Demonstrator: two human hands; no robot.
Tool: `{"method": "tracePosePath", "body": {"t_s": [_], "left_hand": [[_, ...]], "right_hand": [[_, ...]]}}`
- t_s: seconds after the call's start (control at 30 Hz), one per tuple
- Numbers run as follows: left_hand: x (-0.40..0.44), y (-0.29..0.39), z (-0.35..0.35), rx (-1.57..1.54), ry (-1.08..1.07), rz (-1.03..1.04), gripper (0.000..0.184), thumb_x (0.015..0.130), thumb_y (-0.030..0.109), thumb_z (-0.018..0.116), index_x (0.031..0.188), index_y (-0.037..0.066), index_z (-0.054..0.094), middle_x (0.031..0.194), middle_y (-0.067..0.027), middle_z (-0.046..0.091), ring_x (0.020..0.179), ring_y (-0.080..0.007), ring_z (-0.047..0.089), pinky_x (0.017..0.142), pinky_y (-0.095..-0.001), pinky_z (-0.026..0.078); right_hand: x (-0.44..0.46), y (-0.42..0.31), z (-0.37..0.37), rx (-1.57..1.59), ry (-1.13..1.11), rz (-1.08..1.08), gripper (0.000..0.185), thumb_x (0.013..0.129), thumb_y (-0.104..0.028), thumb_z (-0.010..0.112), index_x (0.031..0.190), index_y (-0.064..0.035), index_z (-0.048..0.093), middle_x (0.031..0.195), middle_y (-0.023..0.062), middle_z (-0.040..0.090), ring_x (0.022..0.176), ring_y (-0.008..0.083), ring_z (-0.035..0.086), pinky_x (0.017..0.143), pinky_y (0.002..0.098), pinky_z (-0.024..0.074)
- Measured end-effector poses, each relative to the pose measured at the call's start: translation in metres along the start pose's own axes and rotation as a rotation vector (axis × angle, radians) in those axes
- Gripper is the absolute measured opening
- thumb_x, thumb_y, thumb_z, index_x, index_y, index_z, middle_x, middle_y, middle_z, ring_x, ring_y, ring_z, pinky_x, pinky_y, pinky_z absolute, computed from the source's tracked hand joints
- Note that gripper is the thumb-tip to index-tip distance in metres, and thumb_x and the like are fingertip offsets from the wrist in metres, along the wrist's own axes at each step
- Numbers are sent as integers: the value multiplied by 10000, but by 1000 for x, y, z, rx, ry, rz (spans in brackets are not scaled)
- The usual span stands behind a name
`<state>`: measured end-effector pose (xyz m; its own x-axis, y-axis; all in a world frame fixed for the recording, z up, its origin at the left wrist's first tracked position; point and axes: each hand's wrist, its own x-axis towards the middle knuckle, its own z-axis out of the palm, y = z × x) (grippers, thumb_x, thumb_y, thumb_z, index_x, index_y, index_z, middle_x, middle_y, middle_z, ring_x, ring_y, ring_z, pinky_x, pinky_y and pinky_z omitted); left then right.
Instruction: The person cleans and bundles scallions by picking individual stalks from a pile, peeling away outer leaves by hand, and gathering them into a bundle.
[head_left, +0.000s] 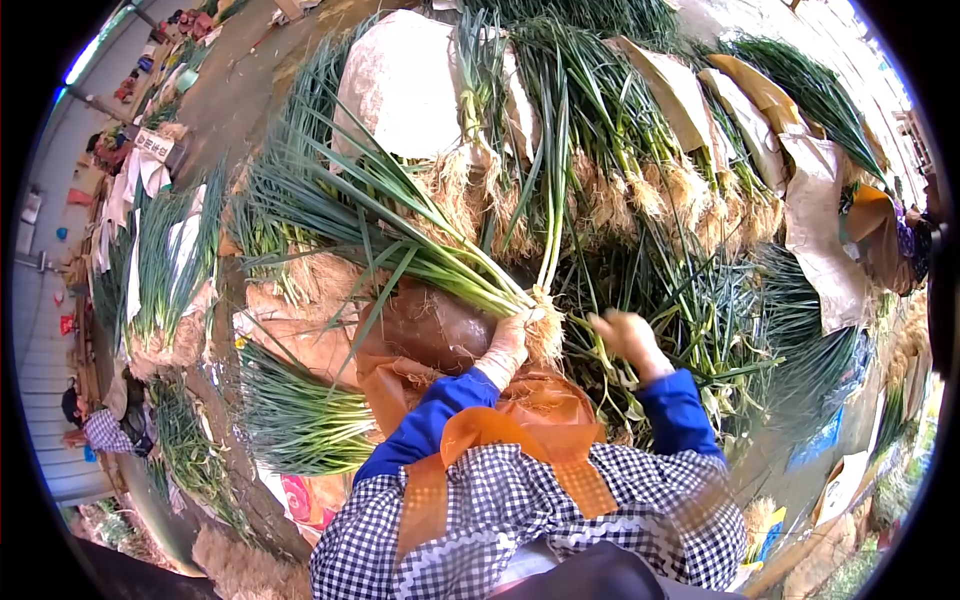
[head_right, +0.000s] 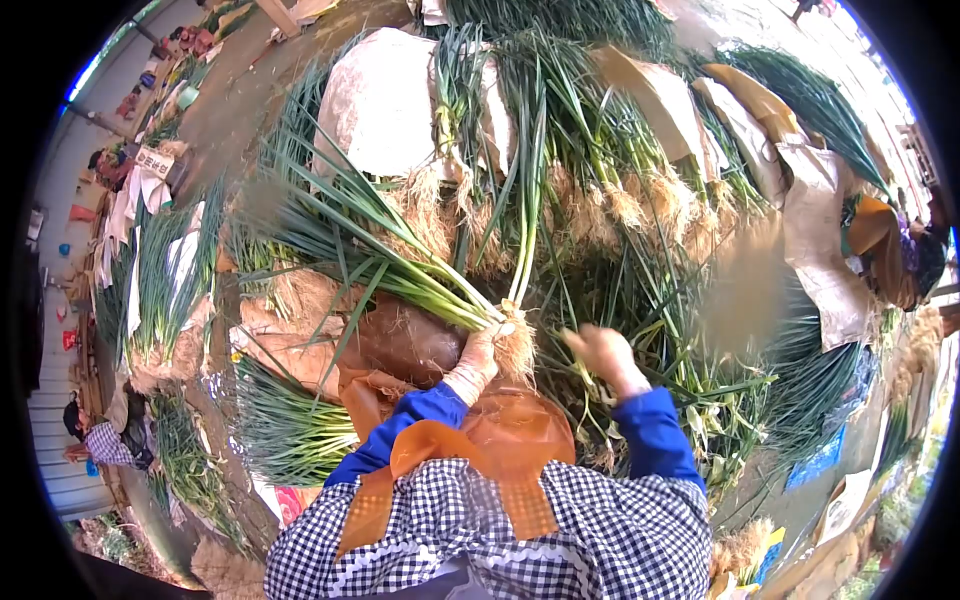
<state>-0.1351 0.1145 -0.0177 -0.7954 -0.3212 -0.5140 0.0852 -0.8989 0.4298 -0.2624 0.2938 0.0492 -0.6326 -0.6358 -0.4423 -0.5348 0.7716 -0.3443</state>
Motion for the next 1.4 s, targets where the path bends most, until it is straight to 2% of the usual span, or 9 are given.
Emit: {"method": "tracePosePath", "body": {"t_s": [0.17, 0.3, 0.43, 0.5, 0.53, 0.87, 1.1, 1.23, 1.4], "left_hand": [[0, -2, -5, 135, 169, 21, 302, 793, -44, 539, 1082, 42, 560, 985, -64, 595, 948, -177, 578, 817, -285, 498], [7, 2, -18, -170, 24, -99, 291, 782, 7, 555, 1072, 23, 558, 936, -76, 611, 853, -198, 602, 776, -321, 513], [-11, 23, 0, -145, -115, -191, 399, 753, 0, 565, 1149, -15, 516, 947, -94, 610, 841, -179, 608, 781, -320, 515], [-19, 31, 7, -95, -179, -215, 377, 743, -28, 562, 1118, -7, 533, 911, -92, 621, 816, -197, 622, 771, -306, 531], [-21, 32, 15, -20, -248, -200, 389, 733, -51, 555, 1119, -11, 531, 915, -98, 620, 817, -203, 623, 778, -316, 532], [-13, 26, -7, 4, -258, -124, 582, 692, -63, 543, 1260, -8, 425, 1065, -102, 567, 958, -185, 578, 844, -286, 494], [-35, 38, 6, -115, -365, -205, 355, 741, -41, 513, 1093, 0, 539, 1061, -122, 575, 923, -187, 575, 864, -329, 473], [-17, 30, -4, -219, -189, -173, 415, 783, 20, 504, 1195, 27, 457, 1059, -113, 559, 963, -216, 563, 886, -353, 477], [-46, 61, 33, -232, -561, -256, 723, 784, 92, 560, 1409, 51, 198, 1027, -60, 489, 867, -177, 517, 759, -333, 479]], "right_hand": [[55, -82, 1, 390, 441, -644, 291, 795, -310, 642, 961, -78, 584, 748, 87, 591, 687, 258, 604, 601, 336, 484], [20, -84, -8, 1209, -284, -383, 221, 905, -255, 542, 855, -46, 590, 808, -8, 604, 738, 129, 562, 640, 244, 457], [-5, -39, -25, 654, -1031, -212, 390, 878, -347, 580, 1027, 12, 600, 891, 62, 617, 833, 145, 550, 744, 316, 467], [12, -23, -14, 300, -426, 18, 393, 869, -331, 596, 1026, 30, 581, 897, 82, 624, 834, 148, 567, 734, 285, 477], [10, -32, -15, 1029, -187, -140, 375, 874, -273, 595, 1064, 45, 539, 903, 106, 632, 854, 142, 580, 702, 246, 481], [74, -91, 36, 1659, 65, -232, 137, 919, -169, 503, 926, -33, 520, 763, 34, 557, 621, 140, 560, 573, 247, 466], [101, -64, 24, 1472, 277, 134, 153, 898, -205, 527, 852, -59, 514, 704, 44, 538, 561, 163, 495, 542, 305, 446], [63, -112, -20, 188, 333, -507, 283, 871, -316, 507, 812, -49, 579, 818, 181, 577, 801, 373, 571, 731, 437, 461], [154, -80, -86, 87, 534, -122, 315, 881, -340, 511, 750, -55, 545, 748, 136, 602, 667, 322, 596, 624, 410, 491]]}}
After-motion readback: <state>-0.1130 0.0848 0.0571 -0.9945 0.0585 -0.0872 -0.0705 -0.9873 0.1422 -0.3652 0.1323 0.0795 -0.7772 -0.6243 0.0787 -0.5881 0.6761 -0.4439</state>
